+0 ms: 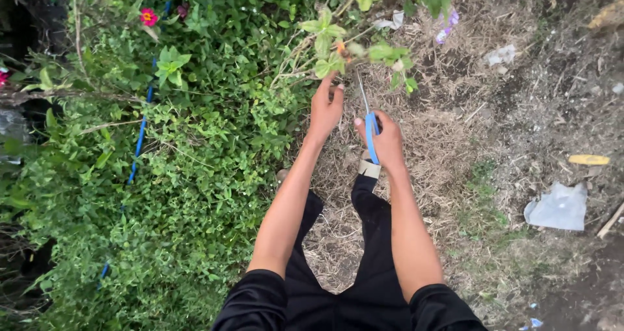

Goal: Cutting and collecting flowers from plants in a garden.

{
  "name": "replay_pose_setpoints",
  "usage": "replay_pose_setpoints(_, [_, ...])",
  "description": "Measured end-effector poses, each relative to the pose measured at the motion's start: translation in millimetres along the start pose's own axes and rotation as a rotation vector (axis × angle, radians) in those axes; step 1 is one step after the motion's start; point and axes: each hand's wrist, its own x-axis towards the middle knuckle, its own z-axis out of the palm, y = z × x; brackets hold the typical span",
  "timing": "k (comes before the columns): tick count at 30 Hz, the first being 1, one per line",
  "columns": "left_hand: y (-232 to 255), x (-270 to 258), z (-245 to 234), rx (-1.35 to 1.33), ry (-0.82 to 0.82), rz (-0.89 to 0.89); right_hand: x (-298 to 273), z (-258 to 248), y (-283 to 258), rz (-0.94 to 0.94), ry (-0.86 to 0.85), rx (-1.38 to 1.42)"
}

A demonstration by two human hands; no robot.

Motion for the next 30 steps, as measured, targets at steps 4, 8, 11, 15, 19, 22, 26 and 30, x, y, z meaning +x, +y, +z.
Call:
replay_pose_setpoints(4, [12.2,-1.7,6.9,-0.157,-0.016,0.215,-2.0,-2.9,13.8,-0.101,0.066,0.085])
replay_pose_setpoints(8, [46.6,-8.3,1.4,-0.107,-0.058,0.124,-5.2,-14.5,-3.8,0.140,-0.037,0.053])
replay_pose_setpoints(11, [29.8,-4.4,6.6,-0.116,-0.061,0.138,-5.7,-15.1,-2.4,0.118,-0.049,-0.004])
replay_pose_setpoints(15, [14.6,0.1,10.4,-0.156,-0.046,0.117,-3.3,-8.9,10.6,-0.003,-0.008,-0.027])
replay_pose_setpoints(19, [5.0,0.4,8.1,0.038,0.016,0.241,-4.9,-18.7,-10.2,0.234,-0.107,0.150])
replay_pose_setpoints(22, [31.8,-7.3,1.8,0.079,-0.019,0.127,-7.5,-20.2,-1.7,0.079,-0.136,0.243])
replay_pose_setpoints(26, [24.7,-9.7,2.9,0.049,0.024,0.212,-7.4,-21.2,3.9,0.068,-0.211,0.257])
replay_pose_setpoints(30, [15.7,-17.3,1.5,-0.085,0.113,0.235,-12.9,-24.6,-8.1,0.137,-0.263,0.272])
